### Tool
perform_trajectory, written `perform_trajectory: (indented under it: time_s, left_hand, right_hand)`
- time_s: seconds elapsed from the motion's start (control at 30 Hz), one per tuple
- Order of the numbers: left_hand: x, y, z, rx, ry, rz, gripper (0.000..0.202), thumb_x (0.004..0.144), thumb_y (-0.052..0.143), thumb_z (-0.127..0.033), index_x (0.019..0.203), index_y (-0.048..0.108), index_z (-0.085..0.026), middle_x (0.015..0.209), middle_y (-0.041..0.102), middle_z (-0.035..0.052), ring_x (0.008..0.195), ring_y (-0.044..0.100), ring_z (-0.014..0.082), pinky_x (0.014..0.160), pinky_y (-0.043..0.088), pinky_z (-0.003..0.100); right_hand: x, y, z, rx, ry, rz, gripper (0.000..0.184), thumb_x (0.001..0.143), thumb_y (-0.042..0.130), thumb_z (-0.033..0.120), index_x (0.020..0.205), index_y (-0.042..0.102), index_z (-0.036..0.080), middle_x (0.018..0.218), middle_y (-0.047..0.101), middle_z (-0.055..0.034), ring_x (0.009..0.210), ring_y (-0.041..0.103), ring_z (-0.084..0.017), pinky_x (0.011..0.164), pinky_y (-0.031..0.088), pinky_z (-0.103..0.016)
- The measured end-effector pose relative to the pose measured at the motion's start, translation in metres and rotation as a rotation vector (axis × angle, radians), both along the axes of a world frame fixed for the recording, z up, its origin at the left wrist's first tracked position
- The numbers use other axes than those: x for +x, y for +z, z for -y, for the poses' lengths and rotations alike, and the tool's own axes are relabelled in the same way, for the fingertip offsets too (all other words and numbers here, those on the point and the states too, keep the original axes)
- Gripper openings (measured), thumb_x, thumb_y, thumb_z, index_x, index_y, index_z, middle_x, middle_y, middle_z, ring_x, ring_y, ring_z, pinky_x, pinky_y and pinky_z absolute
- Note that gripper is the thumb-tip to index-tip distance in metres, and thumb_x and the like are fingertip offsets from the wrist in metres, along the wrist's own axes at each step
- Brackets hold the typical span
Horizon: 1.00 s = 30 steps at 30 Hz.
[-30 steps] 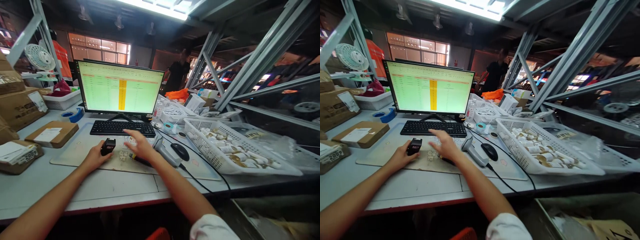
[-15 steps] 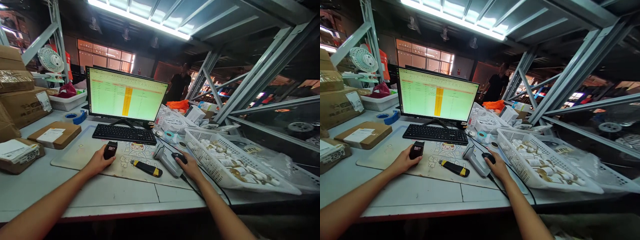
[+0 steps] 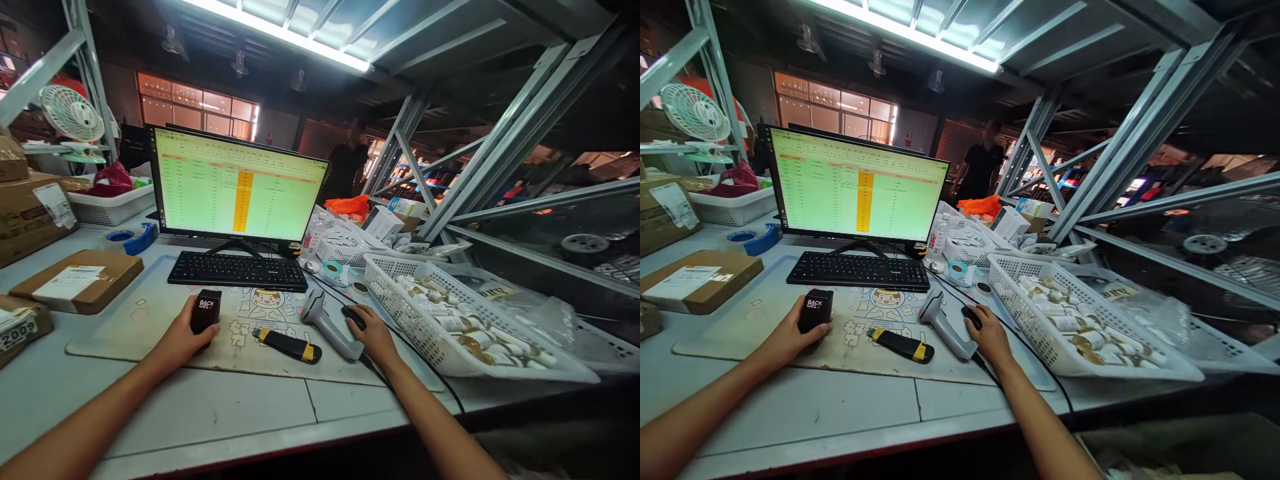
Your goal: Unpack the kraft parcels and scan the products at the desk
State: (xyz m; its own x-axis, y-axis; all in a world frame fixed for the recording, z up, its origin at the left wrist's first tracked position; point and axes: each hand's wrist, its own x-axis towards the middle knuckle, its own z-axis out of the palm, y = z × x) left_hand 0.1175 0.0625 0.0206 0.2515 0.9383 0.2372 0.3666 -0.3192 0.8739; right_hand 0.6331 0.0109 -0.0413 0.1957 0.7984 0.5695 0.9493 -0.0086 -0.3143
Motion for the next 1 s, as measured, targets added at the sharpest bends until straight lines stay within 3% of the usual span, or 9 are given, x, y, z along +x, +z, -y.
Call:
perform_trajectory:
  time_s: [0.27, 0.43, 0.6, 0.73, 1.0]
  left_hand:
    - [0.0038, 0.0016, 0.0022, -0.031, -0.017, 0.076, 0.066, 0.075, 0.077, -0.054, 0.127, 0.049, -0.023, 0.111, 0.077, 0.0078, 0.105, 0.074, 0.0303, 0.095, 0.059, 0.043]
    - [0.0027, 0.0003, 0.0016, -0.024, -0.002, -0.001, 0.072, 0.078, 0.073, -0.059, 0.134, 0.047, -0.022, 0.117, 0.074, 0.0102, 0.108, 0.072, 0.0322, 0.100, 0.055, 0.048]
    - [0.0024, 0.0008, 0.0019, -0.038, -0.018, -0.019, 0.073, 0.080, 0.071, -0.062, 0.135, 0.044, -0.022, 0.118, 0.073, 0.0104, 0.111, 0.070, 0.0326, 0.102, 0.053, 0.048]
    - [0.0029, 0.0019, 0.0025, -0.040, -0.043, 0.006, 0.073, 0.081, 0.070, -0.063, 0.135, 0.042, -0.021, 0.123, 0.071, 0.0121, 0.115, 0.068, 0.0326, 0.105, 0.051, 0.048]
    - [0.0018, 0.0011, 0.0030, -0.021, -0.046, -0.022, 0.071, 0.083, 0.069, -0.061, 0.136, 0.043, -0.022, 0.118, 0.071, 0.0091, 0.110, 0.069, 0.0309, 0.097, 0.054, 0.044]
  right_hand:
    - [-0.0008, 0.0006, -0.0002, -0.008, -0.058, 0.012, 0.048, 0.096, 0.053, 0.046, 0.131, 0.072, 0.018, 0.138, 0.063, -0.0156, 0.123, 0.064, -0.034, 0.108, 0.053, -0.052]
    - [-0.0012, 0.0022, -0.0006, -0.003, -0.066, 0.008, 0.046, 0.096, 0.053, 0.045, 0.130, 0.072, 0.020, 0.135, 0.064, -0.0153, 0.118, 0.066, -0.033, 0.105, 0.055, -0.052]
    - [-0.0025, 0.0028, 0.0003, 0.073, -0.018, -0.005, 0.045, 0.096, 0.055, 0.048, 0.128, 0.073, 0.021, 0.134, 0.065, -0.0147, 0.120, 0.065, -0.032, 0.107, 0.054, -0.052]
    - [-0.0042, 0.0017, 0.0009, 0.035, 0.043, -0.009, 0.044, 0.096, 0.055, 0.047, 0.128, 0.073, 0.023, 0.135, 0.065, -0.0130, 0.121, 0.066, -0.031, 0.108, 0.053, -0.050]
    - [-0.0044, 0.0014, 0.0010, 0.008, 0.016, -0.015, 0.045, 0.095, 0.055, 0.046, 0.129, 0.073, 0.022, 0.136, 0.065, -0.0131, 0.122, 0.065, -0.032, 0.109, 0.052, -0.050]
